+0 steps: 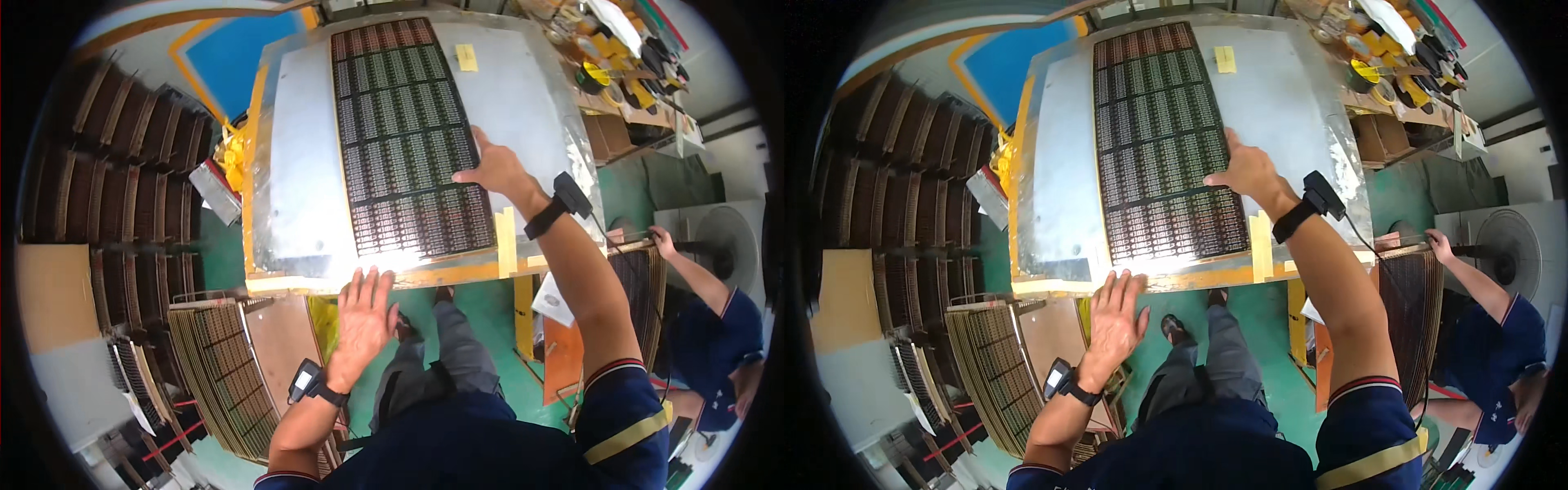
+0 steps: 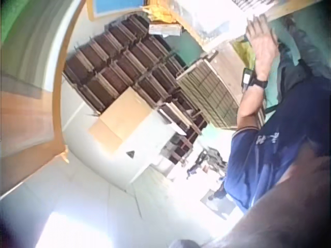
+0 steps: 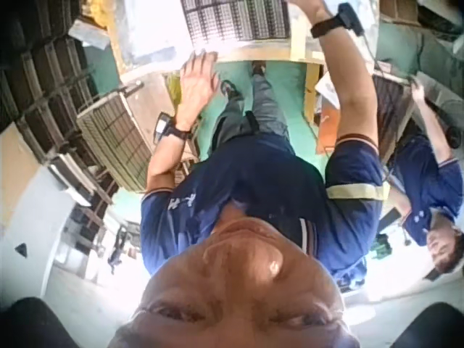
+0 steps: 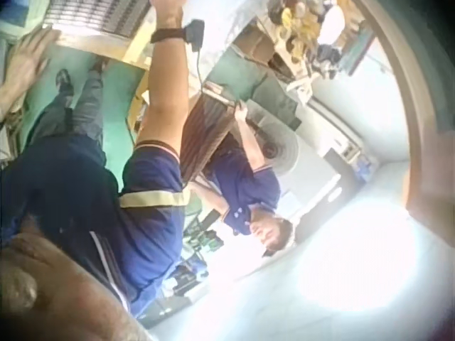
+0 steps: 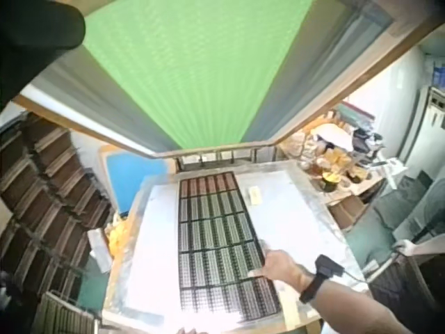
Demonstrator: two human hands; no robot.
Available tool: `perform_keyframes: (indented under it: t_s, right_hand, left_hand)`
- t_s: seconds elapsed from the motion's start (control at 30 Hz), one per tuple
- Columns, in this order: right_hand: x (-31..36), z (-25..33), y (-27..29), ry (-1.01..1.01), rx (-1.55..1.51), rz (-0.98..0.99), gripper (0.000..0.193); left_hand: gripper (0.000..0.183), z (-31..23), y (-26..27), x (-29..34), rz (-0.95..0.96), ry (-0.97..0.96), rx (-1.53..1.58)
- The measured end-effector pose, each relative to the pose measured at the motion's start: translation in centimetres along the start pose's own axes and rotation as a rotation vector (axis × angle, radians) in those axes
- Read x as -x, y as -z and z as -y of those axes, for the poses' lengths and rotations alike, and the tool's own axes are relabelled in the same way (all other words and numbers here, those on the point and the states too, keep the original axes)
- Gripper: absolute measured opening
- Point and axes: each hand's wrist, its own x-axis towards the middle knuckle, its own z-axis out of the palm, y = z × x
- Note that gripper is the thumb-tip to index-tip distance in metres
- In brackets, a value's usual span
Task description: Performing manual screen printing on sheets with another worker assisting.
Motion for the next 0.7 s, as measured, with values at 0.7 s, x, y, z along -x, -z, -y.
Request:
perform_keyframes:
  t_s: [0.7]
  right_hand:
    - [8.4, -4.4, 0.4, 0.136, 0.189, 0.281, 0.106]
  left_hand:
    - [0.057, 1.7, 0.8, 0.4, -0.041, 0.016, 0.072]
